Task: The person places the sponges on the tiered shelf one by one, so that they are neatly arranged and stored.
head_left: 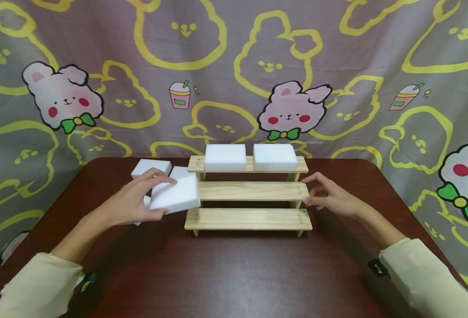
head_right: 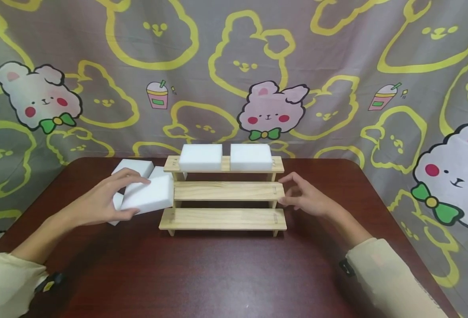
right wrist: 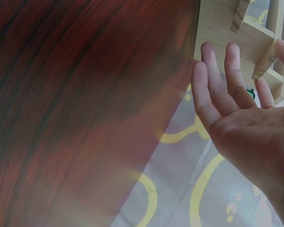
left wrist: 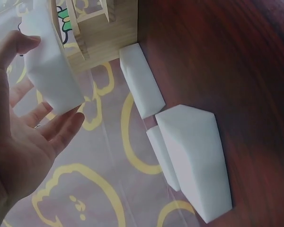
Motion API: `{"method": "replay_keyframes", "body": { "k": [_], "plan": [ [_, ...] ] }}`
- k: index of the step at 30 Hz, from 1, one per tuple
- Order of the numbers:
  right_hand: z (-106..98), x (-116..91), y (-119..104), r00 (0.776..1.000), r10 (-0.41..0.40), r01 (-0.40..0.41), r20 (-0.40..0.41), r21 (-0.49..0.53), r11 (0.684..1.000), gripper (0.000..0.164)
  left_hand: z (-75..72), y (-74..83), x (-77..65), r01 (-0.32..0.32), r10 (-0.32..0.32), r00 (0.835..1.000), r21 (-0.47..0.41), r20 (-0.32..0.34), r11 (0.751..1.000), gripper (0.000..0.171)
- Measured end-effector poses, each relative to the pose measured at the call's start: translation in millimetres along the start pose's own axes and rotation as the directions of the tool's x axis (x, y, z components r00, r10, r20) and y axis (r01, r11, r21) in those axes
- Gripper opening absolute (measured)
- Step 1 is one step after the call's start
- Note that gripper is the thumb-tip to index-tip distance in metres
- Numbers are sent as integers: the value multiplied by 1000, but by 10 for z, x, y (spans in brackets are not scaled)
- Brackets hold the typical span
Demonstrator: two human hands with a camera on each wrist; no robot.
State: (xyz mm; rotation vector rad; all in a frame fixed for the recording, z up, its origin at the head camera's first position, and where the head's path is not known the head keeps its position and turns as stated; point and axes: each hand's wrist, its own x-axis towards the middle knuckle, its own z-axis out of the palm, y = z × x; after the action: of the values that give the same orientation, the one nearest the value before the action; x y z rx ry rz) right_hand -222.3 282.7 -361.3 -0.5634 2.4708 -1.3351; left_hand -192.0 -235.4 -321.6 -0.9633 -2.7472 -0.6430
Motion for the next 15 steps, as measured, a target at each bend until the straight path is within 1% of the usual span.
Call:
{"method": "replay_keyframes", "body": {
  "k": [1,5,12,15],
  "plan": [
    [1,1,-2,1000,0,0,0,1,1000,50,12,4,3,8,-8,1000,-6,0,1000,59],
    [3,4,-15,1000,1,-1,1,2,1000,50,40,21,26,-3,3,1000,-32,2,999,58],
    [6,-8,-22,1000,9,-9,3,4,1000,50,117,42,94,-79,77,996,-52,-34,996,52],
    [5,-9,-24,1000,11,-11,7,4,1000,51,150,55,112,-97,94,994,-62,-47,993,51]
  ]
}}
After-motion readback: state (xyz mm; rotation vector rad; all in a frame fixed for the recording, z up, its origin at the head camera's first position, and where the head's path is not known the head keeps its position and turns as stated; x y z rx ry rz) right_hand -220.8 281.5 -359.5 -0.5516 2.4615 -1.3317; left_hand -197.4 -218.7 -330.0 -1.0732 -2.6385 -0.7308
